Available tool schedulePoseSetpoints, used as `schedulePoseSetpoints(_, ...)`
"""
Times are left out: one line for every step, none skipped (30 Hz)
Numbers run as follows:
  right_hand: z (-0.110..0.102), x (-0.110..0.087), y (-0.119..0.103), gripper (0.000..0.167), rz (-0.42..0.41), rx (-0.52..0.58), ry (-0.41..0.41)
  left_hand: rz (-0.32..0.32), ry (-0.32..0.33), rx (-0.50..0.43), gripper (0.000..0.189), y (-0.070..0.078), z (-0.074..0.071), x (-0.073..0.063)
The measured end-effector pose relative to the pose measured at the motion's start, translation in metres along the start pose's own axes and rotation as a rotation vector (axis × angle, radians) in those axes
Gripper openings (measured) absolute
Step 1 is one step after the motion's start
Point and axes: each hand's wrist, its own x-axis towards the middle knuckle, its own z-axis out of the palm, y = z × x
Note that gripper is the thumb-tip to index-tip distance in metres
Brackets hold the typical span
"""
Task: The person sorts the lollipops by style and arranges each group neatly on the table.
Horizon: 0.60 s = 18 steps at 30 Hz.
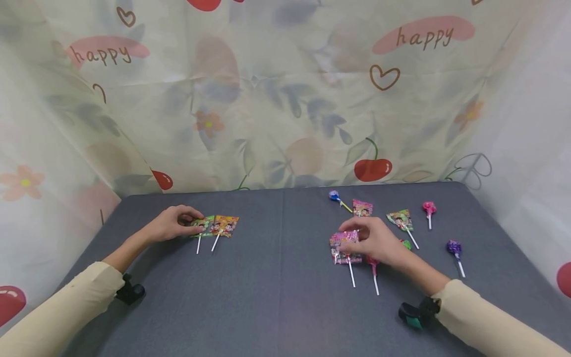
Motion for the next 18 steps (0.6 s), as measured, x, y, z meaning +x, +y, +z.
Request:
schedulePoseSetpoints(0.0,0.001,0.0,0.036,0.006,0.004,-0.001,0.001,0.0,0.0,0.038,0.0,0.0,0.0)
schedulePoseSetpoints(-0.001,0.002,-0.001,0.038,0.01,-0.001,0.0,0.002,-0.001,0.001,0.038,0.0,0.0,0.0)
schedulePoseSetpoints(-0.001,0.004,-0.001,0.039,0.014,0.001,-0.001,0.003,-0.001,0.0,0.038,0.0,0.0,0.0)
schedulePoseSetpoints(0.0,0.005,-0.001,0.041,0.017,0.0,0.0,0.003,-0.002,-0.001,0.038,0.0,0.0,0.0)
schedulePoseSetpoints(0.0,0.007,-0.002,0.042,0.021,-0.001,0.001,0.002,-0.002,-0.001,0.038,0.0,0.0,0.0)
schedulePoseSetpoints(0.001,0.009,-0.002,0.043,0.023,0.008,0.001,0.0,-0.002,-0.002,0.038,0.0,0.0,-0.001)
schedulePoseSetpoints(0.002,0.011,-0.002,0.044,0.024,0.016,0.005,0.0,-0.003,-0.003,0.038,0.0,0.0,-0.001)
schedulePoseSetpoints(0.004,0.013,-0.002,0.044,0.023,0.023,0.008,-0.001,-0.003,-0.003,0.038,0.001,0.0,0.0)
schedulePoseSetpoints(0.006,0.015,-0.002,0.043,0.022,0.041,0.012,-0.002,-0.003,-0.004,0.038,0.001,0.0,0.0)
schedulePoseSetpoints(0.008,0.017,-0.003,0.043,0.02,0.059,0.014,-0.003,-0.003,-0.004,0.038,0.001,0.0,-0.001)
schedulePoseSetpoints(0.011,0.019,-0.003,0.041,0.02,0.085,0.012,-0.003,-0.003,-0.004,0.038,0.001,0.0,-0.001)
schedulePoseSetpoints(0.013,0.021,-0.003,0.041,0.017,0.106,0.012,-0.004,-0.003,-0.004,0.038,0.001,0.0,0.0)
schedulePoseSetpoints(0.016,0.023,-0.003,0.04,0.014,0.118,0.014,-0.005,-0.003,-0.004,0.038,0.001,0.0,-0.001)
schedulePoseSetpoints(0.018,0.025,-0.004,0.04,0.015,0.135,0.012,-0.007,-0.004,-0.004,0.039,0.001,0.0,-0.001)
schedulePoseSetpoints(0.021,0.027,-0.004,0.04,0.016,0.149,0.011,-0.008,-0.004,-0.004,0.039,0.0,0.0,-0.001)
schedulePoseSetpoints(0.023,0.029,-0.005,0.04,0.018,0.157,0.011,-0.01,-0.004,-0.004,0.04,0.0,0.0,0.0)
schedulePoseSetpoints(0.025,0.031,-0.006,0.041,0.02,0.16,0.013,-0.011,-0.004,-0.002,0.04,0.0,0.0,0.0)
schedulePoseSetpoints(0.027,0.033,-0.007,0.041,0.021,0.154,0.017,-0.013,-0.004,-0.001,0.041,0.0,0.0,-0.001)
